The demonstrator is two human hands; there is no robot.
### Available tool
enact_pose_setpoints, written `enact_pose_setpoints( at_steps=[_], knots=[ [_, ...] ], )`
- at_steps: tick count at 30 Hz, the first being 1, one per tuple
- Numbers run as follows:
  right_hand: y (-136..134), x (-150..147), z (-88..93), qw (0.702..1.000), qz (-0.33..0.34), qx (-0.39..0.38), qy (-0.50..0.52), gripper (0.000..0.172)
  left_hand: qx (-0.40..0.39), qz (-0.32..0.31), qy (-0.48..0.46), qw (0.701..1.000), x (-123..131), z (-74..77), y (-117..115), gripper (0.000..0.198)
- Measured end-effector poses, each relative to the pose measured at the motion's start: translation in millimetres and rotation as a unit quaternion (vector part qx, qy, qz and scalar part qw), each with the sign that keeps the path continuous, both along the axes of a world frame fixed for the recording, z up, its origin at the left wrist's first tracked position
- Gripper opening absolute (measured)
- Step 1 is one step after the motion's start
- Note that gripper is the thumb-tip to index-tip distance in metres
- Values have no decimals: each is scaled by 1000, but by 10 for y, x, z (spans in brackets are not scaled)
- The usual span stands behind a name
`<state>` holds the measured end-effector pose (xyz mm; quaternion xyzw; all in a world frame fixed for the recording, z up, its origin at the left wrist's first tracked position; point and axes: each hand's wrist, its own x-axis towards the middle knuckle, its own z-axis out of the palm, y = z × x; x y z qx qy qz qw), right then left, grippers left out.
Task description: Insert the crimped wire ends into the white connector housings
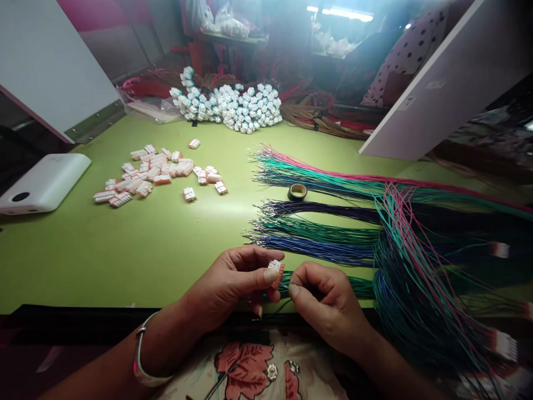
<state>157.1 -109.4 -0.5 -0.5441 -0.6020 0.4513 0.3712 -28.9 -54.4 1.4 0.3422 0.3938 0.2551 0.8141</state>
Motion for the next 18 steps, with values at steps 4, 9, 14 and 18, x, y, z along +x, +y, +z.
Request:
enact_pose_setpoints(
  at_steps=[4, 9, 14, 18],
  knots=[
    [-10, -3, 5, 1000, 2, -6, 7, 14, -1, 2, 2, 1000, 0, 7, -3, 28],
    [-19, -1, 14, 1000, 2, 1, 8, 15, -15, -4, -15, 1000, 4, 15, -7, 28],
    [-18, 5, 8, 1000, 2, -1, 8, 15, -2, 0, -7, 1000, 17, 30, -12, 29],
    [-13, 3, 9, 1000, -1, -6, 13, 15, 14, 4, 14, 1000, 21, 45, -18, 28]
  ],
)
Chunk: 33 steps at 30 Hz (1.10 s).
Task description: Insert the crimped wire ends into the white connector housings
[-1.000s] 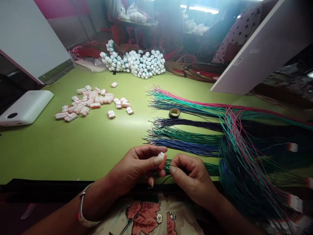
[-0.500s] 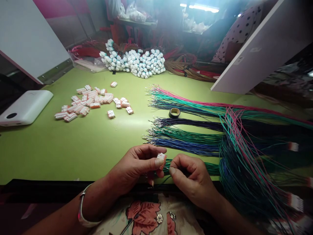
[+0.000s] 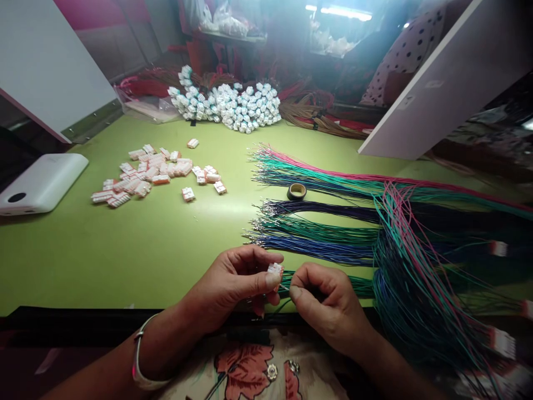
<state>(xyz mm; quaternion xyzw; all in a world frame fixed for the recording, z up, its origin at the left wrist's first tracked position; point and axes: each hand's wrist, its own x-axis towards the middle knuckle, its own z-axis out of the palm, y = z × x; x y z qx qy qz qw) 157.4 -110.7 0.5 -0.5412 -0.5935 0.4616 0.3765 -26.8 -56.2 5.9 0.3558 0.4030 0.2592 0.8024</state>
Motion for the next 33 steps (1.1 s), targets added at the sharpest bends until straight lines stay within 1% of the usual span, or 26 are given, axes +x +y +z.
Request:
enact_pose_setpoints(
  at_steps=[5, 9, 14, 18, 22, 26, 30, 33],
  knots=[
    [-2, -1, -3, 1000, 0, -4, 5, 15, -7, -6, -2, 1000, -2, 7, 6, 30],
    [-5, 0, -9, 1000, 2, -8, 17, 15, -29, -11, -24, 999, 6, 6, 5, 32],
    [-1, -7, -16, 1000, -3, -2, 9, 15, 16, -6, -11, 1000, 20, 0, -13, 26],
    [7, -14, -22, 1000, -6, 0, 5, 15, -5, -6, -24, 1000, 24, -2, -25, 28],
    [10, -11, -37, 1000, -3, 12, -3, 15, 40, 0, -11, 999, 29, -6, -32, 26],
    [13, -15, -45, 1000, -4, 12, -3, 16, 13, -11, -28, 999, 36, -22, -35, 25],
    [25, -33, -39, 999, 14, 22, 18, 20, 39, -19, -28, 999, 53, -29, -45, 23],
    [35, -25, -27, 999, 20, 46, 22, 20, 36, -19, -26, 999, 58, -28, -44, 23]
  ],
)
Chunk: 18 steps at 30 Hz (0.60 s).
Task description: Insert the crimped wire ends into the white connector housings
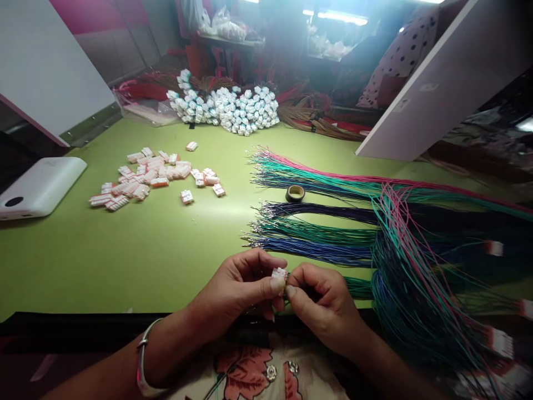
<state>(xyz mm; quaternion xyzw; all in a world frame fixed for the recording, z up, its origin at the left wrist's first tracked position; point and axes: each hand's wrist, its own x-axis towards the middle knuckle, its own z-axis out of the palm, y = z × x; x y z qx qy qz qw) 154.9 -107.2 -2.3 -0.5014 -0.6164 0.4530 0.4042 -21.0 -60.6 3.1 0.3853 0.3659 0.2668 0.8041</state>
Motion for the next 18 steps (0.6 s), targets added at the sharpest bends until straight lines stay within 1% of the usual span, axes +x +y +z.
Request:
enact_pose_setpoints(
  at_steps=[4, 7, 11, 15, 18],
  knots=[
    [-9, 27, 11, 999, -10, 27, -36, 17, -3, 12, 9, 1000, -9, -7, 13, 23],
    [-29, 19, 7, 998, 0, 41, -56, 17, 4, 18, 12, 1000, -14, -18, 13, 24],
    [-45, -22, -27, 995, 16, 74, -57, 16, 3, 17, 2, 1000, -7, -30, -3, 23],
    [-47, -40, -72, 993, 9, 101, -54, 14, -9, 23, -15, 1000, 3, -40, -15, 24],
    [-45, -31, -80, 993, 0, 105, -54, 14, -19, 20, -16, 999, 2, -36, -4, 24]
  ],
)
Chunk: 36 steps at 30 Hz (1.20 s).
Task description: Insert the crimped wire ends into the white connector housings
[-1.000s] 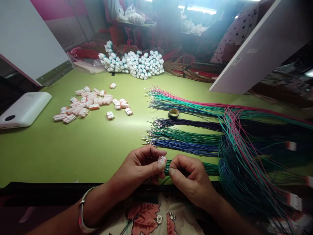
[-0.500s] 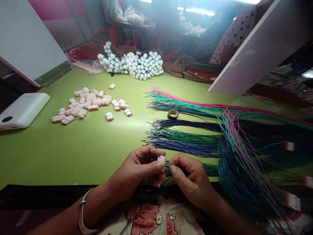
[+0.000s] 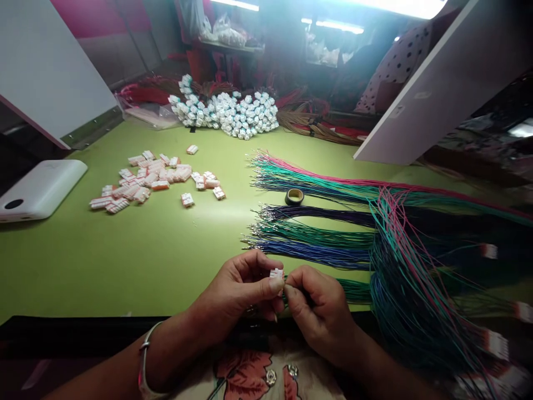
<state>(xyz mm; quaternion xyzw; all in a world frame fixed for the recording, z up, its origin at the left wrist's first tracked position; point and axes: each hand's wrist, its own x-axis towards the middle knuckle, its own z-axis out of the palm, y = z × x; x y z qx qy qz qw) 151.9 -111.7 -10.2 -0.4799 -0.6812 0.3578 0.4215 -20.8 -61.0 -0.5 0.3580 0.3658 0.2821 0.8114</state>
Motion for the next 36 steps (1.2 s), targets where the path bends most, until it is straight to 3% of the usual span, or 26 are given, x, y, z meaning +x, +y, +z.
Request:
enact_pose_setpoints(
  at_steps=[4, 9, 14, 17, 19, 21, 24, 28, 32, 36],
  knots=[
    [0, 12, 4, 999, -32, 3, -29, 15, -7, -1, -7, 1000, -14, 10, 13, 22],
    [-7, -20, 4, 998, -14, 30, -62, 16, 3, 2, -22, 1000, -21, -1, -5, 21],
    [47, 67, 108, 997, 3, -14, -74, 18, 1, 4, -28, 1000, -41, -12, -4, 21],
    [136, 207, 188, 990, -47, -5, -131, 10, 15, 15, -17, 1000, -59, -1, 3, 22],
    [206, 285, 207, 970, -95, 31, -223, 5, 29, 13, -5, 999, -67, 8, 3, 23],
    [276, 316, 188, 931, -116, 53, -343, 7, 37, 7, 7, 999, -73, 14, -3, 23],
    [370, 277, 106, 876, -87, 57, -472, 9, 44, -9, 20, 999, -78, 19, -20, 25],
    [447, 199, 1, 832, -73, 89, -542, 13, 55, -24, 34, 998, -76, 25, -41, 26],
    [461, 221, -27, 821, -47, 133, -554, 14, 65, -41, 38, 996, -74, 30, -43, 28],
    [434, 298, 6, 843, -52, 164, -509, 17, 65, -44, 42, 996, -85, 28, -39, 27]
  ],
)
